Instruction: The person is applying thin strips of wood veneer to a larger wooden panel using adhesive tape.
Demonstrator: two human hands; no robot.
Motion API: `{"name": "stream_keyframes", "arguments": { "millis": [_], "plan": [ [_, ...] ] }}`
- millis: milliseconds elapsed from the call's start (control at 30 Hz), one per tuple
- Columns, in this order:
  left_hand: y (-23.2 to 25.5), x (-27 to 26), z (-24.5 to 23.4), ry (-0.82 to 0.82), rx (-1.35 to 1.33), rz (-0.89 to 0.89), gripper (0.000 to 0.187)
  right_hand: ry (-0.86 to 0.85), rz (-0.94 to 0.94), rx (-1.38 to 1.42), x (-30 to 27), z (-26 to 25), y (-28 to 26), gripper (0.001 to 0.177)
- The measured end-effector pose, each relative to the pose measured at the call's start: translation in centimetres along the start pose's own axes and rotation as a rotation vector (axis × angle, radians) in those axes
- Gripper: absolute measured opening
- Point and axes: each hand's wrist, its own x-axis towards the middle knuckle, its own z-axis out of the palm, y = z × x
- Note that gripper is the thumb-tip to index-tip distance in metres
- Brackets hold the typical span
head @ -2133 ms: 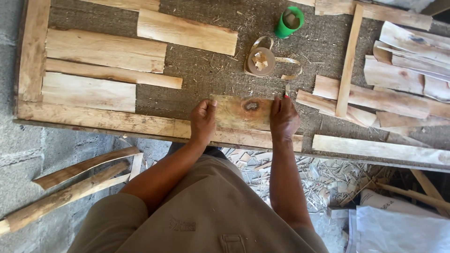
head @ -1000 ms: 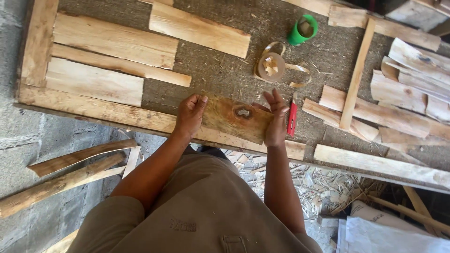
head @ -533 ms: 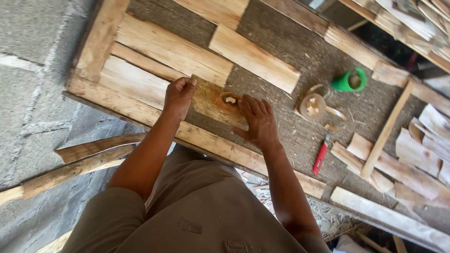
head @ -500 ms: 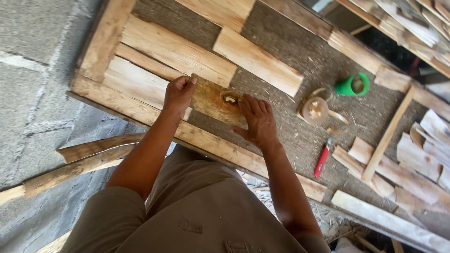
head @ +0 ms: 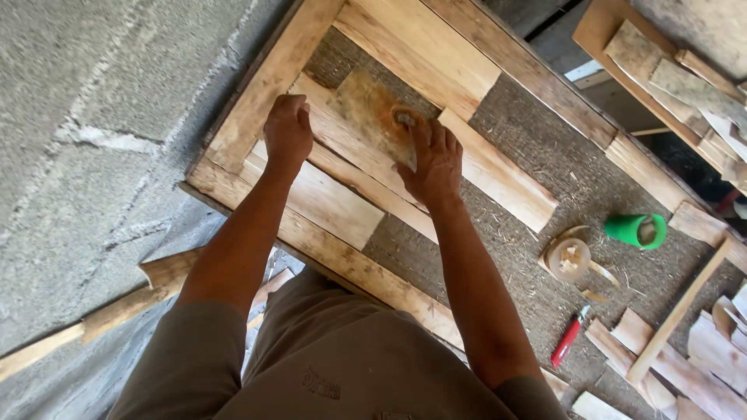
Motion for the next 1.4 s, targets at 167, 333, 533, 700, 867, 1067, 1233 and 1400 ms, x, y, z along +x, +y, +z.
{"name": "stream_keyframes", "arguments": {
  "millis": [167,333,533,700,867,1067,1233,1400],
  "plan": [
    [-1.8,3.5,0.5,-0.040,0.353,0.321,0.047,0.000,0.023,-0.034,5.5,2.5,-0.6,0.087],
    [-3.5,5.2,1.8,-0.104,0.427,0.401,0.062,-0.064,0.048,-0.041,8.8,4.8,-0.2,0.088],
    [-3.6,5.5,2.0,-0.141,0.456,0.431,0.064,-0.133,0.057,-0.046,10.4,6.3,-0.1,0.087],
    [-3.2,5.6,2.0,-0.119,0.443,0.460,0.056,-0.149,0.082,-0.034,10.9,6.5,-0.1,0.088],
    [-2.8,5.4,1.6,-0.119,0.444,0.471,0.055,-0.162,0.095,-0.038,10.9,6.9,0.0,0.090],
    [-2.5,5.5,1.6,-0.144,0.474,0.452,0.057,-0.158,0.093,-0.020,10.7,8.1,0.9,0.093],
    [-2.5,5.5,1.9,-0.186,0.506,0.410,0.059,-0.094,0.120,-0.001,9.5,8.3,1.5,0.093],
    [-2.3,5.5,1.7,-0.228,0.521,0.385,0.061,-0.089,0.244,0.026,8.2,8.2,1.8,0.089]
  ]
}}
